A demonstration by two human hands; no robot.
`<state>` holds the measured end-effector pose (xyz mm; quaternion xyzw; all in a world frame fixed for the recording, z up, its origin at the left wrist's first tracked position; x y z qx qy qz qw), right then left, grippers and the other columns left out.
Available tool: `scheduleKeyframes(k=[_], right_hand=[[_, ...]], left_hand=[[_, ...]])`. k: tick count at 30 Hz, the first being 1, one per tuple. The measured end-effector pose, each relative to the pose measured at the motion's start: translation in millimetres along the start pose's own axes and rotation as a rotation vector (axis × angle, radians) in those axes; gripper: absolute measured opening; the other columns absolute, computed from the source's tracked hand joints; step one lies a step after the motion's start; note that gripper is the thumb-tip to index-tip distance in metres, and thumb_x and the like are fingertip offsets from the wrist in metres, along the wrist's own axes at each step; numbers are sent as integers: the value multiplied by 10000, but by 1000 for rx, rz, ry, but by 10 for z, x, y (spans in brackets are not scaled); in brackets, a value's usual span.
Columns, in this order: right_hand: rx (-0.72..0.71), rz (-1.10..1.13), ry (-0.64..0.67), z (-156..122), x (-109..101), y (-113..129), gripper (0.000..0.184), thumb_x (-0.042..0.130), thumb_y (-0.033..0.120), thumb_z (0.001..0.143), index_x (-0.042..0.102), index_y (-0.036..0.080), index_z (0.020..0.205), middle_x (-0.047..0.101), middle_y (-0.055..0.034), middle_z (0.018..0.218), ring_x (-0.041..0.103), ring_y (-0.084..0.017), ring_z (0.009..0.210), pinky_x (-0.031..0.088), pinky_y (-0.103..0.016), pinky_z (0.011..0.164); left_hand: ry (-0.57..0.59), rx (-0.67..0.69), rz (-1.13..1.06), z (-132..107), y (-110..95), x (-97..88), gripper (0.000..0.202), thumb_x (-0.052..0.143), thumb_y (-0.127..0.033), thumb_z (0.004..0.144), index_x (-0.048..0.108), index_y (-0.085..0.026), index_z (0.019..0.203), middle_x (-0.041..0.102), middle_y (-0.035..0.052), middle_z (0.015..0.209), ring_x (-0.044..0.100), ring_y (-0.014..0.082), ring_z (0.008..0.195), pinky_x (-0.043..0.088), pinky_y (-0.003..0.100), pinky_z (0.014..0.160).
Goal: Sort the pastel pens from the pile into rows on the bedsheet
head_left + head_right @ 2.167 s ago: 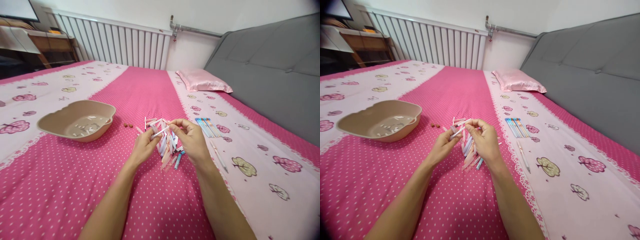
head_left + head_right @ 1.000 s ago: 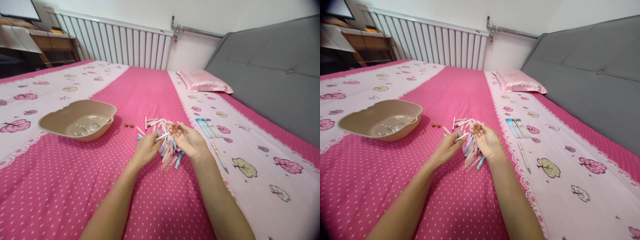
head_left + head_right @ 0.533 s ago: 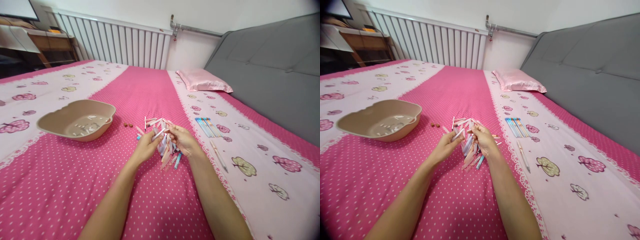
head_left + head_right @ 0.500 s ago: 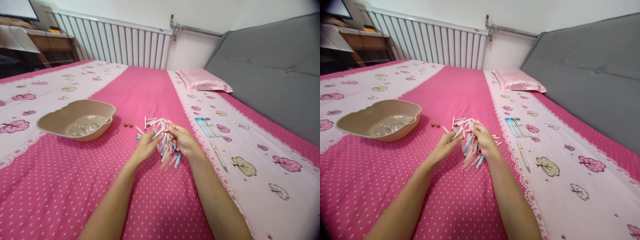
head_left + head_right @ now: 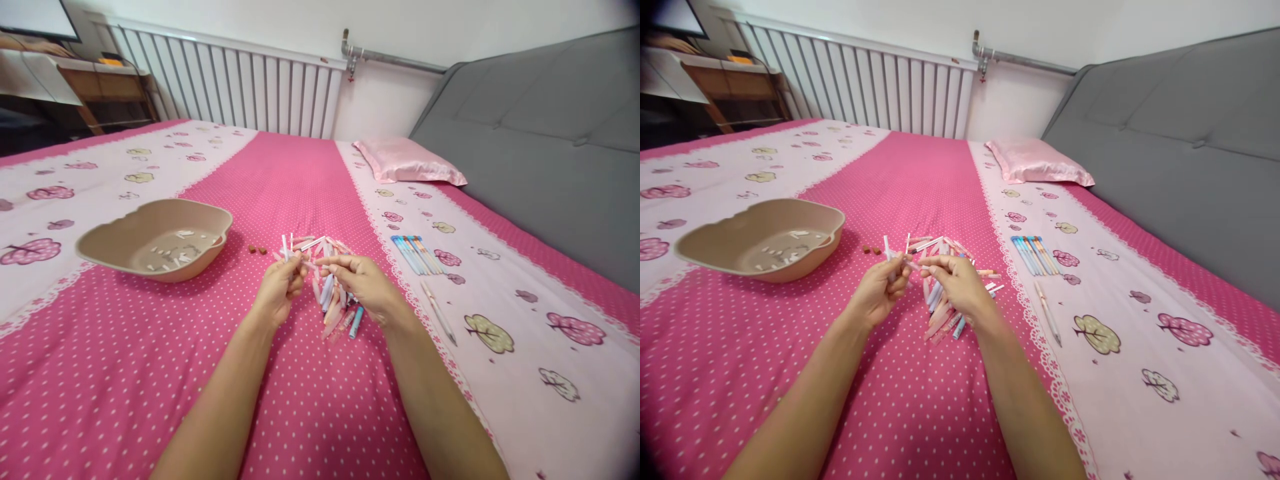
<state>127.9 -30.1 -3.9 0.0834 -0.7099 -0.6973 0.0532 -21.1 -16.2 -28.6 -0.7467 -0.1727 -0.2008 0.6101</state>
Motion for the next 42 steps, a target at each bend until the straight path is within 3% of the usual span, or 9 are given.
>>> scheduleKeyframes(k=[4,14,20,24,28,31,35,38,42], right_hand=[[-43,-54,-59,-25,18,20,183,618,289,746,596,167,881,686,-19,752,451,-81,489,325,-210,484],[-152,-183,-118,-13,20,-44,185,616,353,784,553,179,775,670,-7,689,396,-67,406,271,-209,415],[-198,-80,-153,-16,83,5,266,691,395,738,528,185,744,633,12,627,493,-90,477,324,-216,475],[-132,39,-142,-6,82,17,286,678,423,734,519,188,775,558,57,568,394,-73,435,278,-214,445],[-53,175,-190,-1,36,22,59,560,213,729,549,177,775,604,20,752,400,-66,522,311,-207,489],[-21,279,-129,-15,22,41,176,494,84,633,551,182,768,629,-3,868,488,-77,646,382,-199,570],[-70,258,-92,-44,20,65,165,556,97,690,555,189,826,633,-26,942,591,-103,816,473,-251,794],[-129,190,-134,-56,3,65,199,606,158,755,544,196,941,618,-68,1125,597,-148,1059,429,-316,984],[-108,158,-144,-62,-23,67,359,636,179,761,513,203,1097,546,-131,1315,574,-198,1157,423,-377,1016]], left_hand=[[7,-44,-66,-17,-18,25,148,541,-220,872,606,-97,821,520,-35,561,257,-2,333,160,117,324],[66,-133,-118,-44,-2,69,172,492,-204,910,570,-104,794,539,-23,594,269,-5,330,205,99,305],[102,-274,-215,-40,18,94,287,397,-190,958,541,-95,728,535,-13,586,257,-9,319,192,99,287],[116,-386,-325,-45,-18,96,337,362,-219,976,524,-94,708,517,-16,568,259,-10,317,192,97,285],[121,-385,-381,-54,-56,91,328,348,-235,983,528,-97,746,518,-17,574,268,-7,321,200,98,289],[113,-371,-367,-52,-60,81,326,346,-232,983,524,-99,744,519,-17,573,271,-6,320,207,98,292],[92,-317,-331,-46,-55,74,324,339,-216,982,517,-105,734,532,-14,578,273,-4,316,207,97,290],[89,-279,-315,-44,-55,74,319,343,-212,979,519,-104,736,535,-12,579,273,-2,315,206,98,286],[83,-256,-308,-42,-53,73,308,357,-207,974,526,-99,741,542,-9,587,280,0,315,211,100,284]])
Point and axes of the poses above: each hand's wrist, its own z-axis towards the middle knuckle, its own x-axis out of the palm, y = z × x, the point moved 1 cm from there along z, towards the middle knuckle
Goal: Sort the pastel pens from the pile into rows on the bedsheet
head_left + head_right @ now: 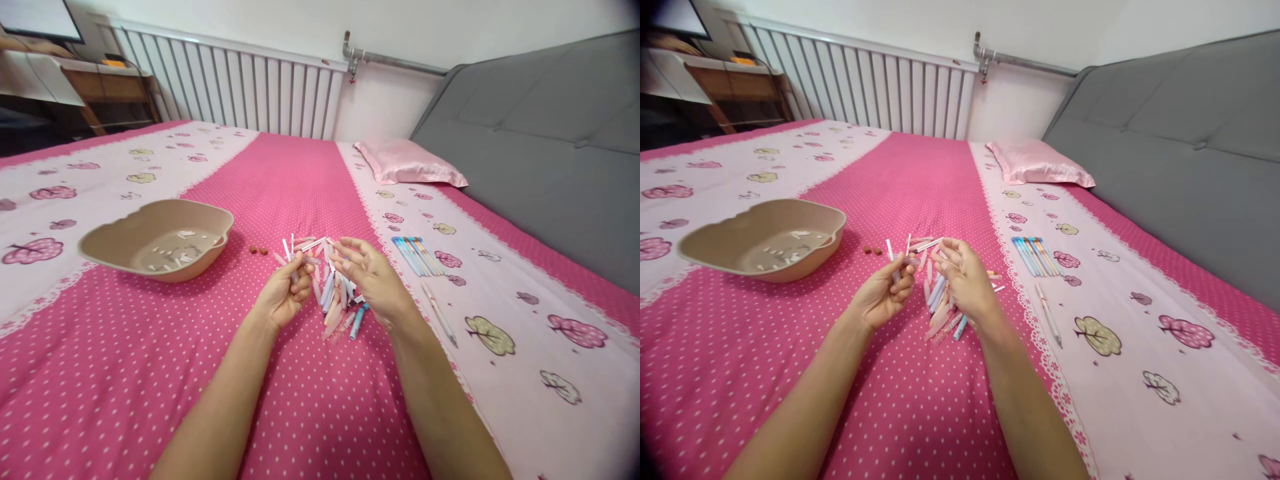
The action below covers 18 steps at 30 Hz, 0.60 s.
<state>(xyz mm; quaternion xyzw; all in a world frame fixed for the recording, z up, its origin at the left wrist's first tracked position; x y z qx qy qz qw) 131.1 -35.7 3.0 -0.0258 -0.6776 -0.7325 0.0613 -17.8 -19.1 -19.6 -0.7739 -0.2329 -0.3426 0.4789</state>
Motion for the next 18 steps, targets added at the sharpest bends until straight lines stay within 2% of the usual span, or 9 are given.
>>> scheduleKeyframes(k=[3,5,8,13,18], right_hand=[[19,-24,-27,1,-1,18,446,694,181,714,523,188,1126,634,-140,1190,631,-215,1065,475,-393,954],[10,-55,-52,2,10,29,442,738,188,672,557,169,1075,702,-109,1002,669,-212,964,512,-380,894],[-42,-84,-91,0,32,31,404,772,196,631,585,159,987,709,-50,824,691,-181,811,547,-340,805],[-110,-117,-108,-4,66,9,392,789,222,615,587,156,943,689,-19,769,685,-149,721,560,-286,723],[-144,-182,-130,-2,85,-11,414,812,285,601,589,155,925,673,-17,741,674,-154,689,563,-289,677]], left_hand=[[-11,8,6,-4,5,3,297,369,-203,970,530,-99,743,544,-11,584,283,1,316,209,99,286],[-17,11,15,-9,8,8,296,370,-200,970,533,-97,745,543,-12,578,280,1,315,209,99,289],[-20,16,33,-13,9,16,297,367,-197,970,532,-98,744,542,-13,575,276,0,314,210,98,292],[-7,20,50,-3,19,19,301,371,-197,969,525,-102,728,538,-15,575,272,-1,315,208,99,293],[28,16,75,15,48,4,288,381,-189,964,542,-97,744,540,-15,580,272,0,316,198,101,288]])
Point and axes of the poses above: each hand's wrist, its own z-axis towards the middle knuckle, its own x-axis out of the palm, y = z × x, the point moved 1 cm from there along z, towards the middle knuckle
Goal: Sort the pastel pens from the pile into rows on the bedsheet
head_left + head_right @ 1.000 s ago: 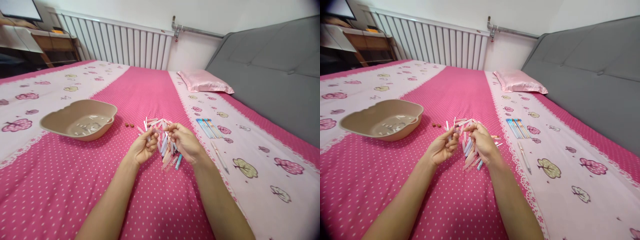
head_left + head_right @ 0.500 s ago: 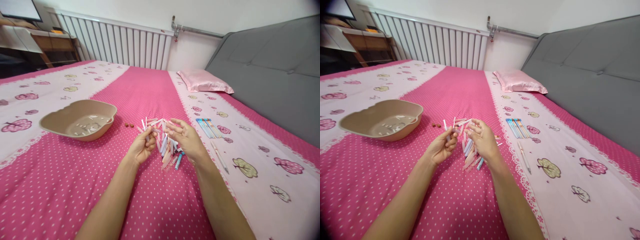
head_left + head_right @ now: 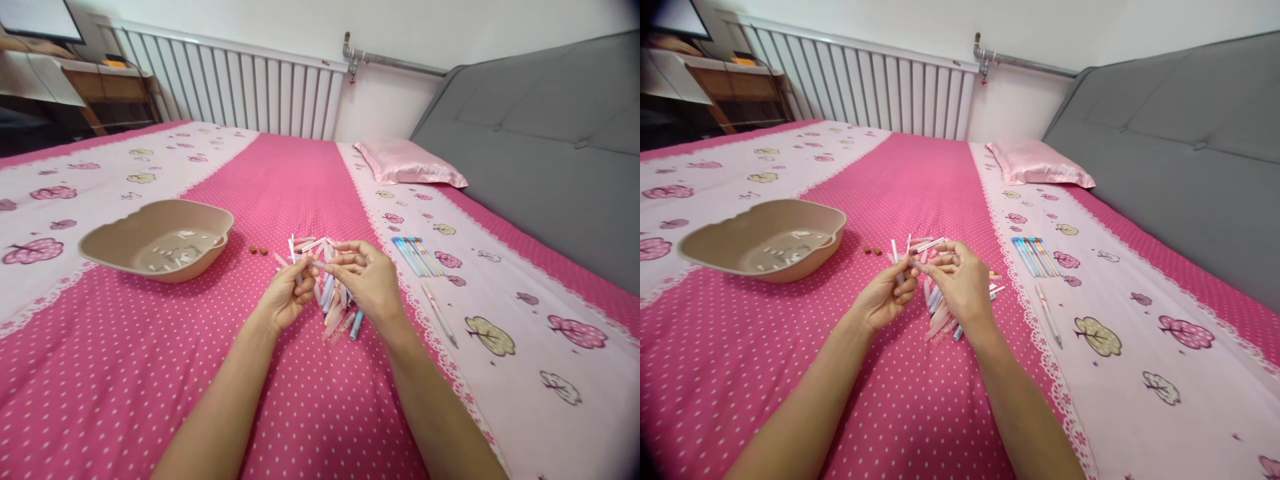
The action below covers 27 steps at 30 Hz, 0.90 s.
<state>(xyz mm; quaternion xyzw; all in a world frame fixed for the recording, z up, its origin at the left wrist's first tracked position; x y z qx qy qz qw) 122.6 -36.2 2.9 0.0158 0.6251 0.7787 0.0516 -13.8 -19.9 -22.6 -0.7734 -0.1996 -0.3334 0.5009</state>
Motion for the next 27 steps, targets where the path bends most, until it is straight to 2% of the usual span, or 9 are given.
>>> scheduleKeyframes(k=[6,8,11,13,17,21,24,27], right_hand=[[-29,-32,33,14,-1,-58,385,836,392,578,610,161,788,666,-21,733,650,-139,651,534,-249,615],[52,5,78,27,-3,-71,393,795,470,625,616,156,781,657,-14,687,633,-121,594,509,-221,558],[262,101,150,41,-2,-74,420,665,564,743,600,150,770,651,-13,632,614,-95,515,467,-178,479],[369,151,197,42,0,-71,378,660,523,774,582,153,777,663,-15,640,622,-84,514,445,-147,454],[477,231,293,43,2,-94,276,765,330,730,563,157,804,685,-12,676,638,-74,545,446,-110,446],[592,332,358,67,-12,-140,205,753,190,730,581,139,830,678,-8,669,628,-62,535,484,-101,466],[618,458,364,108,-37,-167,159,707,160,762,614,136,889,681,-6,687,635,-61,557,519,-106,516],[583,552,234,167,-78,-215,107,678,152,779,629,151,874,674,5,684,641,-64,577,529,-106,541]], left_hand=[[14,-29,26,-10,17,-14,258,407,-183,954,558,-98,762,537,-16,574,276,0,319,205,98,294],[20,-48,24,-18,12,-13,272,406,-191,955,557,-102,747,528,-18,568,276,0,320,210,98,296],[33,-74,25,-21,9,-13,277,424,-216,950,556,-110,731,486,-33,534,270,2,324,214,95,305],[47,-87,51,-15,19,-21,275,469,-242,933,544,-114,701,442,-48,502,253,3,326,204,95,308],[65,-105,150,10,65,-63,299,623,-307,841,509,-126,632,360,-74,452,225,6,331,155,104,304],[78,-104,210,11,75,-78,306,690,-366,775,534,-128,660,395,-68,474,231,3,340,138,103,310],[82,-147,235,-10,42,-52,325,594,-417,841,562,-118,717,469,-32,551,258,2,350,163,104,317],[109,-213,256,-31,19,-23,405,393,-435,930,579,-109,778,490,1,606,291,20,361,202,121,320]])
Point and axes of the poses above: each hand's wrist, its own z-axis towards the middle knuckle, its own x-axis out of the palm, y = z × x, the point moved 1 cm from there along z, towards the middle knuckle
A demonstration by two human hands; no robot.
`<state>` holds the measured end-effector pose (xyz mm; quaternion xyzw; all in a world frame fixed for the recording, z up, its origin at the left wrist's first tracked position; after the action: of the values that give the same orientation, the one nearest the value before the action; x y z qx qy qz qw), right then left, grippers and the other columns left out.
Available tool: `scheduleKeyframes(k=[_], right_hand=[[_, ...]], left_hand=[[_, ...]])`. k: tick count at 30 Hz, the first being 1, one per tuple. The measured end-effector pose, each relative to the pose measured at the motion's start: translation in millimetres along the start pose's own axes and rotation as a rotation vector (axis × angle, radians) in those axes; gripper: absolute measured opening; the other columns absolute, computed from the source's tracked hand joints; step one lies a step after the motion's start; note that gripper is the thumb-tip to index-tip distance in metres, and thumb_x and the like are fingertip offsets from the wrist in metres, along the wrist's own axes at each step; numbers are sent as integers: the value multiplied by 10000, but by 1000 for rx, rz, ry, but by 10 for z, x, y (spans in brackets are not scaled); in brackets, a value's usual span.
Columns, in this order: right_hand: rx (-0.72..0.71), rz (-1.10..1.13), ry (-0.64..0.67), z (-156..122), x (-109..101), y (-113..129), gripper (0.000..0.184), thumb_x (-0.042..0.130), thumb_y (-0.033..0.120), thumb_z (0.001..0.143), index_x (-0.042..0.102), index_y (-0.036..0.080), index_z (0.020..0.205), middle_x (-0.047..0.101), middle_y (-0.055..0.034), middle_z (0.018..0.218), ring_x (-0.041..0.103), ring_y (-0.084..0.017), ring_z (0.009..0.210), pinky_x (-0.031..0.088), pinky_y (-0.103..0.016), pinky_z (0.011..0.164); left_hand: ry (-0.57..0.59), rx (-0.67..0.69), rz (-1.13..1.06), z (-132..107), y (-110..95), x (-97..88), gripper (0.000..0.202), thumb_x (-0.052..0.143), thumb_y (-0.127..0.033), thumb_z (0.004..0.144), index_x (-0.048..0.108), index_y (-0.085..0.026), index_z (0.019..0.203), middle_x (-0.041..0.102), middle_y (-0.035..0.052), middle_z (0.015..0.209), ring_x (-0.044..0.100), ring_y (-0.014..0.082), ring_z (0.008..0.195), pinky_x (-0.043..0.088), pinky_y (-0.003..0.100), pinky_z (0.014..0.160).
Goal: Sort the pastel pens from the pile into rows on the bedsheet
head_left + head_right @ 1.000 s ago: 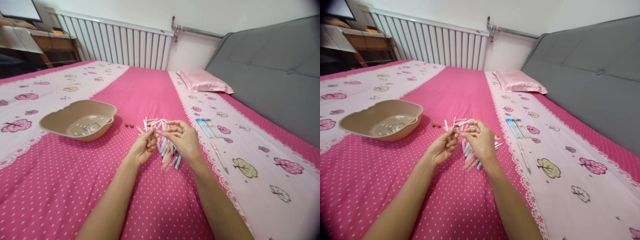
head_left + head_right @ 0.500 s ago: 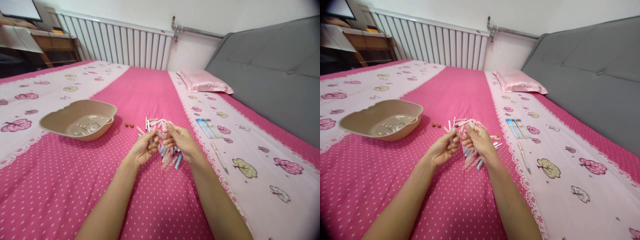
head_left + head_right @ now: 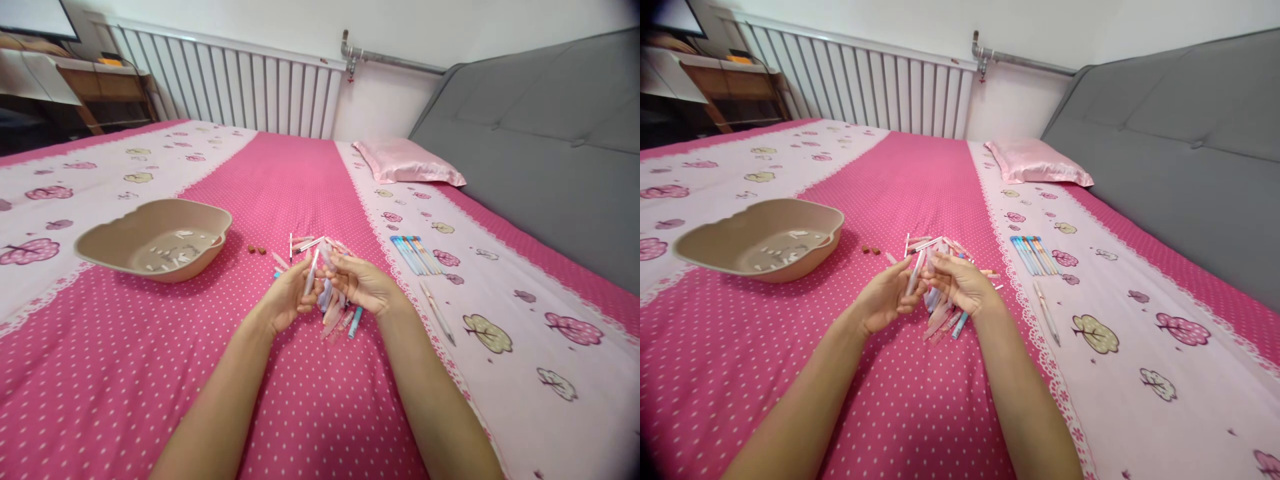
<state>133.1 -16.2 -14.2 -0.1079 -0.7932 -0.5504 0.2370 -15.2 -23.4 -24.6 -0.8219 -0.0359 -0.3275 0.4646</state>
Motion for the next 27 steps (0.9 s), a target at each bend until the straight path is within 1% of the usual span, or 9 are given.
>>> scheduleKeyframes(k=[2,5,8,11,15,20,22,25,27], right_hand=[[-87,36,-87,45,-52,3,105,672,139,775,625,159,867,667,11,679,646,-75,592,543,-122,562],[-190,49,-206,105,-114,-6,166,666,129,771,598,170,917,669,12,688,654,-91,610,564,-158,595],[-224,28,-274,128,-127,-16,250,690,129,751,550,184,950,668,22,695,655,-88,607,561,-158,595],[-219,16,-306,109,-93,-14,349,702,111,732,518,201,1015,667,36,682,643,-88,569,547,-157,549],[-210,-21,-312,62,-27,-4,386,672,101,751,502,199,1083,673,32,676,624,-83,527,514,-148,505],[-263,-187,-300,30,2,-11,590,740,186,696,464,189,1217,690,17,703,667,-124,613,495,-188,557],[-273,-250,-247,32,-8,-19,560,755,227,677,512,165,1177,695,3,704,675,-141,645,498,-221,606],[-304,-317,-154,45,-34,-22,425,764,300,664,611,142,1028,707,-29,740,669,-143,675,497,-254,676],[-336,-343,-111,51,-50,-17,397,776,336,636,650,144,960,707,-34,755,661,-144,690,492,-261,689]], left_hand=[[1,-12,31,-9,8,9,392,345,-380,947,575,-112,778,478,5,611,306,31,373,209,126,326],[11,-15,121,-24,48,24,302,419,-278,920,558,-112,711,437,-9,590,300,28,389,201,117,343],[43,-26,205,-46,80,52,311,438,-251,909,560,-103,664,394,-20,553,275,27,396,183,116,355],[47,-32,240,-65,76,77,348,413,-257,920,552,-105,639,373,-24,537,246,26,395,154,123,360],[23,-34,258,-72,59,81,365,376,-235,929,531,-109,624,361,-28,528,230,24,392,132,128,365],[35,0,203,-46,61,47,277,463,-237,876,560,-110,649,431,-5,582,273,26,401,163,132,361],[32,18,195,-32,61,34,279,446,-223,859,592,-102,654,465,16,594,309,40,411,200,140,361],[12,6,209,-22,62,27,350,361,-185,846,647,-76,675,512,56,592,350,61,425,254,156,378],[7,12,218,-19,65,31,333,376,-162,816,668,-64,689,544,73,603,364,63,428,280,164,400]])
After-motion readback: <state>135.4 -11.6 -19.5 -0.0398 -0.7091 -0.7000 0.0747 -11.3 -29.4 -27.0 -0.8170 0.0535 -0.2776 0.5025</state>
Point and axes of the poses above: each hand's wrist, its own z-axis towards the middle knuckle, its own x-axis out of the palm, y = z × x, the point moved 1 cm from there along z, towards the middle knuckle
